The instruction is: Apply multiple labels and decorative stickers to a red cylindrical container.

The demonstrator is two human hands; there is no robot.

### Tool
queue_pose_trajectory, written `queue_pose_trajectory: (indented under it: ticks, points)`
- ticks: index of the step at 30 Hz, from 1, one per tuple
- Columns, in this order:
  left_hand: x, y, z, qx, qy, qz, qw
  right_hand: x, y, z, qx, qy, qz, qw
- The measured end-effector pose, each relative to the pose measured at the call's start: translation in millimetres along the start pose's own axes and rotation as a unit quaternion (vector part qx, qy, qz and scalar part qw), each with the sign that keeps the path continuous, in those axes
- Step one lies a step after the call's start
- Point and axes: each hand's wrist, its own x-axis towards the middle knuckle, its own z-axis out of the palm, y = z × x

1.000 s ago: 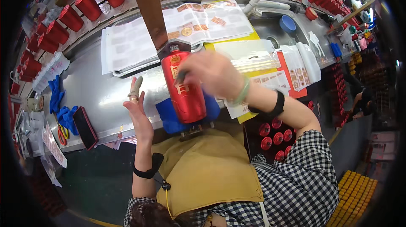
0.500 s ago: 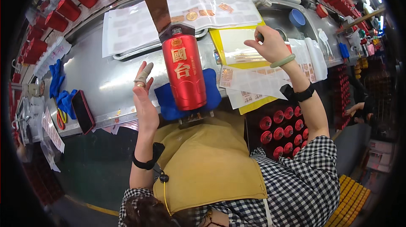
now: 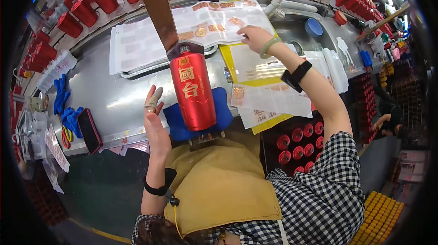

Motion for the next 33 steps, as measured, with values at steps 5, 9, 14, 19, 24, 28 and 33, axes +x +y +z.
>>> queue_pose_trajectory:
  ticks: [5,9,14,19,24,28,33]
  points:
    - [2,-5,-1,-0.001,0.010,-0.009,1.000,34,-36,22,-0.024,0.000,-0.118,0.993]
    - [2,-8,-5,0.003,0.018,-0.008,1.000,48,-64,21,-0.037,-0.006,-0.074,0.997]
    - [3,-11,-6,0.012,0.011,-0.015,1.000,74,-93,8,-0.075,0.029,-0.113,0.990]
    - [6,1,0,0.004,0.016,-0.003,1.000,134,-124,30,-0.018,-0.036,-0.171,0.984]
    - [7,7,-2,0.003,0.017,-0.005,1.000,178,-115,55,0.003,-0.023,-0.099,0.995]
    - [0,-2,-12,0.009,0.040,-0.006,0.999,163,-126,35,0.011,-0.094,-0.093,0.991]
    - [6,9,-10,-0.010,0.035,-0.001,0.999,143,-88,9,0.097,0.053,-0.148,0.983]
